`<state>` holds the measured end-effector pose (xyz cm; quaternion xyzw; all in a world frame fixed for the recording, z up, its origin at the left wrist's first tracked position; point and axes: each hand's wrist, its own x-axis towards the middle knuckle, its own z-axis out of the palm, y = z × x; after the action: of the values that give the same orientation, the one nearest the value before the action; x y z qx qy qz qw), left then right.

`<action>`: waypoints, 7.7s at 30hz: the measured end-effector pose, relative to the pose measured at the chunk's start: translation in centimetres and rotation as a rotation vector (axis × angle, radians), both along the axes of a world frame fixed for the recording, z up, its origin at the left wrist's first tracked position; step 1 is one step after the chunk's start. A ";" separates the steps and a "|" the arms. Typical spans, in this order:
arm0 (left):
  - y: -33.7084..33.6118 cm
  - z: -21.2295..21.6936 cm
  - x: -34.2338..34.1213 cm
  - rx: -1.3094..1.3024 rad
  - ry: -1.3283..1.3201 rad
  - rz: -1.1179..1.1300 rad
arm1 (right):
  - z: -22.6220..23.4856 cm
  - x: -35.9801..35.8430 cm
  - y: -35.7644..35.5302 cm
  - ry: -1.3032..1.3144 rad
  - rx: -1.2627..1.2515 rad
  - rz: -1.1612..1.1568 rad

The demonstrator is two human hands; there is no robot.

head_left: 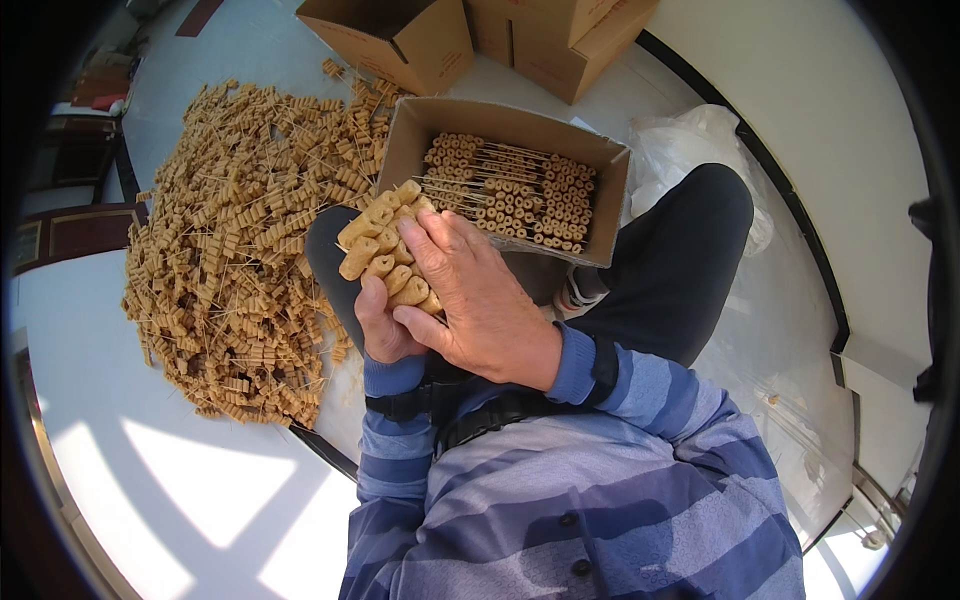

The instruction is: The person sits on the floor and repeatedly picks up skewers with cylindrical snack pieces, then places them into a cardboard box. The person handles the skewers by hand and arranges them in the box.

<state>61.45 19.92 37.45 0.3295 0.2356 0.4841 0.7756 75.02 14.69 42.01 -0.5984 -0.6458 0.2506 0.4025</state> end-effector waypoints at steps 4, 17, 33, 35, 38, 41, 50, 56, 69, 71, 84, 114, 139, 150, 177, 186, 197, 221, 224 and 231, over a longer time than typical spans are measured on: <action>0.6 -0.9 -0.4 -0.042 -0.081 -0.092 | -0.6 0.6 0.0 0.003 -0.033 0.034; 10.4 6.8 7.9 0.720 0.844 -0.480 | -7.4 7.0 -4.2 -0.285 -0.419 -0.010; 12.5 -11.6 17.6 1.764 1.311 -0.746 | -12.3 7.4 -3.0 -0.502 -0.576 0.059; 12.8 -12.9 17.8 1.798 1.290 -0.713 | -12.4 7.3 -2.9 -0.514 -0.579 0.058; 13.3 -14.7 18.2 1.857 1.298 -0.650 | -12.4 7.3 -2.8 -0.519 -0.549 0.039; 14.1 -16.1 18.3 1.870 1.302 -0.612 | -12.4 7.4 -2.7 -0.469 -0.585 0.066; 16.1 -17.6 17.5 1.701 1.429 -0.870 | -12.8 7.4 -2.7 -0.451 -0.486 0.015; 16.3 -17.6 17.0 1.588 1.564 -0.939 | -12.9 7.4 -2.6 -0.458 -0.499 0.033; 16.3 -18.6 16.8 1.215 1.501 -1.012 | -13.1 7.4 -2.3 -0.454 -0.576 0.093; 16.1 -19.6 16.6 1.260 1.430 -1.010 | -13.1 7.5 -2.3 -0.425 -0.571 0.093; 15.5 -9.7 13.0 1.105 1.311 -0.704 | -12.3 8.0 -1.6 -0.292 -0.483 0.051; -2.1 -37.8 -43.5 -1.180 0.750 1.019 | 2.5 -5.6 6.6 -0.132 -0.833 0.430; -4.1 -48.6 -58.3 -1.207 0.288 1.112 | -4.4 -6.1 10.5 -0.306 -1.064 0.386; -3.3 -47.7 -60.2 -1.149 0.281 1.064 | -4.6 -6.7 11.2 -0.359 -1.121 0.374; 1.4 -34.0 -30.7 -0.878 0.622 0.793 | -2.8 -3.5 5.5 -0.116 -0.876 0.405; -2.2 -23.0 -25.6 -0.538 0.471 0.720 | -0.2 -2.1 1.5 0.079 -0.794 0.418; -2.8 -2.0 -21.0 -0.117 0.104 0.364 | 0.6 -5.2 3.5 0.455 -0.554 0.543; -5.3 2.8 -10.0 -0.457 -0.029 -0.500 | 0.7 -2.7 4.0 1.216 -0.537 0.252; -5.6 2.9 -11.9 -0.411 0.087 -0.415 | 0.5 -0.5 4.7 1.180 -0.538 0.202; -1.1 1.3 -21.9 -0.177 0.396 -0.088 | 1.0 4.5 3.5 1.108 -0.515 0.147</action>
<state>39.52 18.81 38.77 0.3586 0.4103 0.3531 0.7606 79.50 18.18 43.04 -0.4112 -0.2990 0.6993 0.5024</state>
